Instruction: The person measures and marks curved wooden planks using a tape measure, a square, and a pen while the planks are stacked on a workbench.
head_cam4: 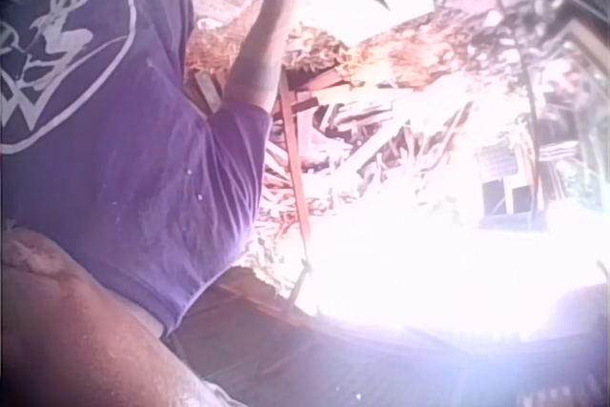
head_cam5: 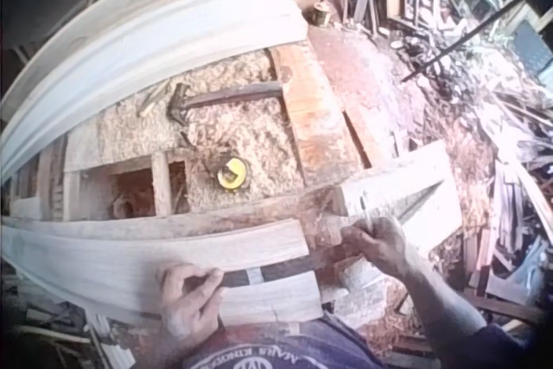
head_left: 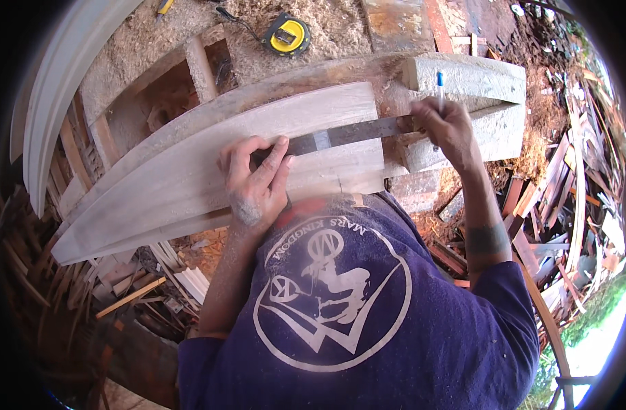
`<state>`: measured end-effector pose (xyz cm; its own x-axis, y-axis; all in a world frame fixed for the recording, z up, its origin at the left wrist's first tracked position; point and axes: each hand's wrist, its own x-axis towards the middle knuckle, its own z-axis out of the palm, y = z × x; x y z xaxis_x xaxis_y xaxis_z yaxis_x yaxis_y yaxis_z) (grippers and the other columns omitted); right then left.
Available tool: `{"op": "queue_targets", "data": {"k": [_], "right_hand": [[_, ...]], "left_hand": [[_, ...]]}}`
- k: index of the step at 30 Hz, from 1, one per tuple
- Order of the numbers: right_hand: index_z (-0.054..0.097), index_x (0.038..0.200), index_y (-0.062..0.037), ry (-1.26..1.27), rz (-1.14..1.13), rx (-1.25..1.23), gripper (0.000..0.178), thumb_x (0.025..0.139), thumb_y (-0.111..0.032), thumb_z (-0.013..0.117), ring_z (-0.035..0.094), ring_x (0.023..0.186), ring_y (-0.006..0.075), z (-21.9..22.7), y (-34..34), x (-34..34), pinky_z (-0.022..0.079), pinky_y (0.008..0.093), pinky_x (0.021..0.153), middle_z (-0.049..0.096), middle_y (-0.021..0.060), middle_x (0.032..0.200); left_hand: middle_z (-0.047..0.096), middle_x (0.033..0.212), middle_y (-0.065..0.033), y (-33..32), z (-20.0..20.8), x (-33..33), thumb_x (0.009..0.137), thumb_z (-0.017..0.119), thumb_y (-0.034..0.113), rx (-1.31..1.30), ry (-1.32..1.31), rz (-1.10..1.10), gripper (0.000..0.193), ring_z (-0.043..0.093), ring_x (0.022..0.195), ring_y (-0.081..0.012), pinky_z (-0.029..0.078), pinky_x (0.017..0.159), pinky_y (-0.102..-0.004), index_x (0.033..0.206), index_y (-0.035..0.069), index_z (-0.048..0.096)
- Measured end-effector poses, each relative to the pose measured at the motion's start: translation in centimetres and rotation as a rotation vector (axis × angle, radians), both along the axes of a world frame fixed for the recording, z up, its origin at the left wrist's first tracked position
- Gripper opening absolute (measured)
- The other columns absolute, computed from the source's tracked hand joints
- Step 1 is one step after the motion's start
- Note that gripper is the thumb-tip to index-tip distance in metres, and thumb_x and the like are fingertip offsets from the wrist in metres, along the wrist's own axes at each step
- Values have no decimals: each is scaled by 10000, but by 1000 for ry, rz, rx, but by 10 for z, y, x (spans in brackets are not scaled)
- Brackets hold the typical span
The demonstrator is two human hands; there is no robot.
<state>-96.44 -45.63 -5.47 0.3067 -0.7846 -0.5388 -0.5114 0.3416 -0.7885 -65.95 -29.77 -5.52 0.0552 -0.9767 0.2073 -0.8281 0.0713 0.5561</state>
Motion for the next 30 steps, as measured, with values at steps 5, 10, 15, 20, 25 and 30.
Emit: {"op": "queue_targets", "data": {"k": [5,10,15,20,25,30], "right_hand": [[723,953,-34,-129,-135,-618,598,1145,-423,311,591,714,109,26,-7,-4,483,277,630,670,70,770],[714,954,-23,-390,152,-247,316,1029,-324,654,597,617,99,38,5,35,502,251,543,664,32,773],[698,966,20,-237,204,-231,72,941,-41,728,668,765,102,33,6,47,535,270,698,715,58,839],[676,933,21,-165,265,-270,65,933,-26,722,662,768,94,28,5,47,527,274,686,712,62,825],[676,892,-34,-163,258,-376,94,921,-81,752,647,650,106,22,7,50,516,287,576,686,47,743],[693,889,-14,-103,352,-423,101,907,-86,761,693,682,157,30,6,58,541,307,613,713,96,777]], "left_hand": [[611,1079,-82,-2,3,-1,768,837,43,17,22,7,441,557,1018,-289,444,937,-411,1202,103,781],[613,1080,-84,-1,-1,0,770,837,43,7,18,2,436,561,1027,-289,443,946,-415,1198,104,782],[612,1074,-81,-3,3,-2,768,838,47,28,27,13,427,560,1022,-290,442,936,-417,1187,108,785],[612,1070,-78,-2,2,0,767,838,49,27,26,11,431,556,1016,-288,440,930,-415,1190,107,782],[612,1067,-75,-2,4,-1,771,835,49,25,26,12,428,555,1017,-287,438,932,-416,1192,104,780],[611,1065,-75,-2,2,-1,766,838,45,9,34,14,422,555,1015,-284,434,932,-411,1181,99,784]]}}
